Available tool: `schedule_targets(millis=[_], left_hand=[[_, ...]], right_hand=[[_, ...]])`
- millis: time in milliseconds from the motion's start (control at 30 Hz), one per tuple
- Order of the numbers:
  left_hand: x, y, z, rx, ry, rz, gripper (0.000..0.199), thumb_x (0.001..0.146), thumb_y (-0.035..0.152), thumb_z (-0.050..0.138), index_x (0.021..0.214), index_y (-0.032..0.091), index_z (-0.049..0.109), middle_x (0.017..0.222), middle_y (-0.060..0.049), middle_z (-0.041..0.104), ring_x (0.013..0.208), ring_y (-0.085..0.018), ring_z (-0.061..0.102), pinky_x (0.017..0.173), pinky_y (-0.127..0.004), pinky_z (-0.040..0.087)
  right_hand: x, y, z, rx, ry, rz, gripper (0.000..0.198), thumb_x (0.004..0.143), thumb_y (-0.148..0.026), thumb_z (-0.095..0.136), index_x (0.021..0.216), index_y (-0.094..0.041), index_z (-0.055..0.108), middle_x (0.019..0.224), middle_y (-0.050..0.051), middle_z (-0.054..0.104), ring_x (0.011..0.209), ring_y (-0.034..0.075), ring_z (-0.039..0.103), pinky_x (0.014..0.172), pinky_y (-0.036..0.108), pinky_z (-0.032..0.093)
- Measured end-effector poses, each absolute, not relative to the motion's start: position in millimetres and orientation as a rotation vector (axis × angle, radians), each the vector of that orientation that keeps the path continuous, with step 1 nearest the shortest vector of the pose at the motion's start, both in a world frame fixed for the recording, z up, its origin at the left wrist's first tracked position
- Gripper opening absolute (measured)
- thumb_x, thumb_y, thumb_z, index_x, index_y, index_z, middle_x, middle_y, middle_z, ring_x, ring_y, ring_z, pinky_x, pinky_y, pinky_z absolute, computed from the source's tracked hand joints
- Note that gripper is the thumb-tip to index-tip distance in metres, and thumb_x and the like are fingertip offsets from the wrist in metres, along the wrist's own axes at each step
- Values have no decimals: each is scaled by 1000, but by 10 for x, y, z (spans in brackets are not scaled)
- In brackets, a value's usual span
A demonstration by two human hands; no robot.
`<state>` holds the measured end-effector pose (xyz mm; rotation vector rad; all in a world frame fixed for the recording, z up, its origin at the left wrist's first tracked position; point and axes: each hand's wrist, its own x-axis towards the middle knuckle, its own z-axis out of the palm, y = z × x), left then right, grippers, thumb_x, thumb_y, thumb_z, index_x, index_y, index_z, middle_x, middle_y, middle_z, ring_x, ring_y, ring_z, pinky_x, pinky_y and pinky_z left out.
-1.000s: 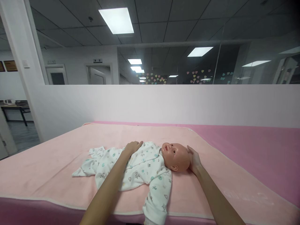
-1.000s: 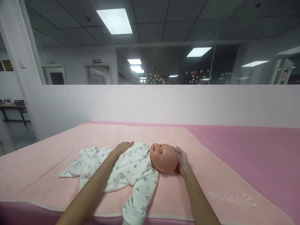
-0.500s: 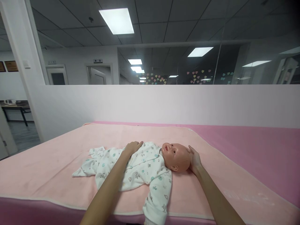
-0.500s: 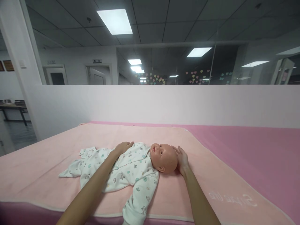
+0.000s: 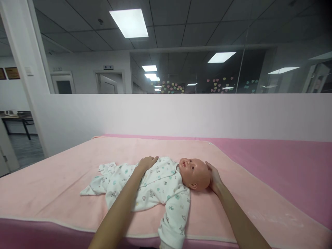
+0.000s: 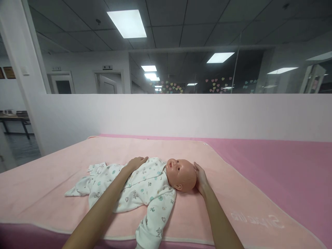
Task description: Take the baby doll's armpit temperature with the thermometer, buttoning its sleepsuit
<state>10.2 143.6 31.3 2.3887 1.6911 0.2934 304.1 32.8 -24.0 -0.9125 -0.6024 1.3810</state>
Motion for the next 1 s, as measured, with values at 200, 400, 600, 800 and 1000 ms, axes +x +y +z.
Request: schedule_targets(millis=[200, 400, 600, 800, 1000], left_hand=[[108, 1401, 338, 2389, 1691, 294, 65, 79, 61, 12, 87, 18, 61, 101, -11, 63, 92, -27, 57, 75, -35, 43], [102, 1425, 319, 2391, 1687, 292, 66, 78, 61, 11, 92, 19, 60, 103, -11, 62, 93, -27, 57, 77, -35, 42], [102, 1443, 313, 2389, 1686, 277, 67, 78, 62, 11, 92, 18, 60, 102, -11, 63, 93, -27, 57, 77, -35, 43], [109, 1433, 321, 2390, 1687, 282, 65, 79, 61, 12, 87, 18, 60, 99, -10, 63, 90, -27, 58, 75, -35, 43], [111, 1411, 334, 2399, 1678, 290, 65, 79, 61, 12, 85, 18, 60, 98, -10, 64, 90, -27, 58, 76, -35, 43]], right_hand=[[2948, 273, -220, -857, -733, 1502, 41, 74, -42, 52, 106, -18, 60, 104, 8, 65, 98, 27, 59, 87, 41, 45], [3116, 378, -318, -922, -598, 1337, 34, 75, -44, 49, 88, -17, 64, 82, 7, 70, 85, 25, 63, 79, 36, 48], [2995, 309, -243, -914, -689, 1327, 31, 73, -42, 53, 85, -18, 66, 84, 6, 70, 82, 25, 64, 74, 33, 49], [2977, 274, -220, -876, -700, 1395, 38, 73, -47, 51, 89, -17, 67, 89, 7, 69, 84, 25, 64, 74, 34, 50], [3055, 345, -279, -822, -669, 1365, 34, 74, -44, 51, 88, -16, 66, 85, 6, 70, 87, 24, 63, 76, 33, 49]])
